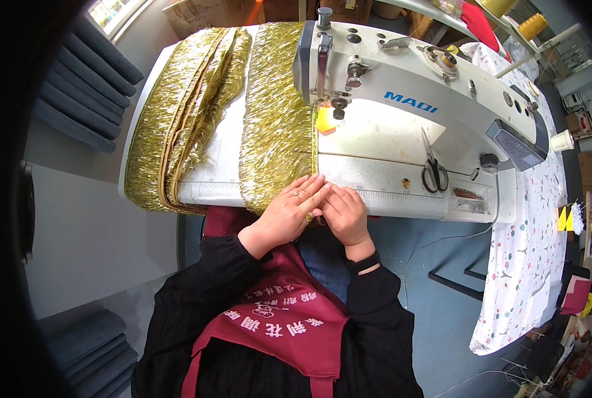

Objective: The person aligns a gold sequined fabric strip with a zipper on a sewing machine, sews the seam, and trims the excess zipper with scissors. The process is repeated for multiple sections of the fabric.

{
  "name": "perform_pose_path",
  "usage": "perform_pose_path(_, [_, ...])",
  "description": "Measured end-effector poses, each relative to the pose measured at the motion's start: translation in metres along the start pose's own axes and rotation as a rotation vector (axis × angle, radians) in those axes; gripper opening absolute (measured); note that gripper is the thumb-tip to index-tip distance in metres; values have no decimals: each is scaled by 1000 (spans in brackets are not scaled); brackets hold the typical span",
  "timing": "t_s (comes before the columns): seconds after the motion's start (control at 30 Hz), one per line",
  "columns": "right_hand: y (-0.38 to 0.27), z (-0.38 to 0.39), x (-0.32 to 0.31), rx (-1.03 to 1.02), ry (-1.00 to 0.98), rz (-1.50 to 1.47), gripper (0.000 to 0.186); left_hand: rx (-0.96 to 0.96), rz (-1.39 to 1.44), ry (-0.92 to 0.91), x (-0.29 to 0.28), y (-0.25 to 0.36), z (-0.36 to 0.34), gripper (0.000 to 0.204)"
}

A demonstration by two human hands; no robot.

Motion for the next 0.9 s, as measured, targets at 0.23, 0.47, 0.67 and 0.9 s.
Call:
perform_pose_path(0.23, [1, 2, 0, -1, -4, -7, 28, -4, 27, -12, 3, -1, 0, 57])
perform_pose_path(0.47, [1, 3, 1, -2, 8, -16, 28, 6, 25, -4, 4, -1, 2, 57])
perform_pose_path(0.67, [3, 5, 2, -7, -5, -10, 27, 1, 11, -23, 6, -2, 0, 57])
perform_pose_path(0.9, [1, 0, 0, 7, -36, -18, 26, 5, -37, -93, 7, 0, -6, 63])
Point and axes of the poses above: each hand's wrist, its own z-axis away from the middle knuckle, its own x-axis out of the palm, y = z × x, the point moved 5 cm from there along -z, towards the middle knuckle, and after that the axes turned 6 degrees about y, right-handed, at the moved point
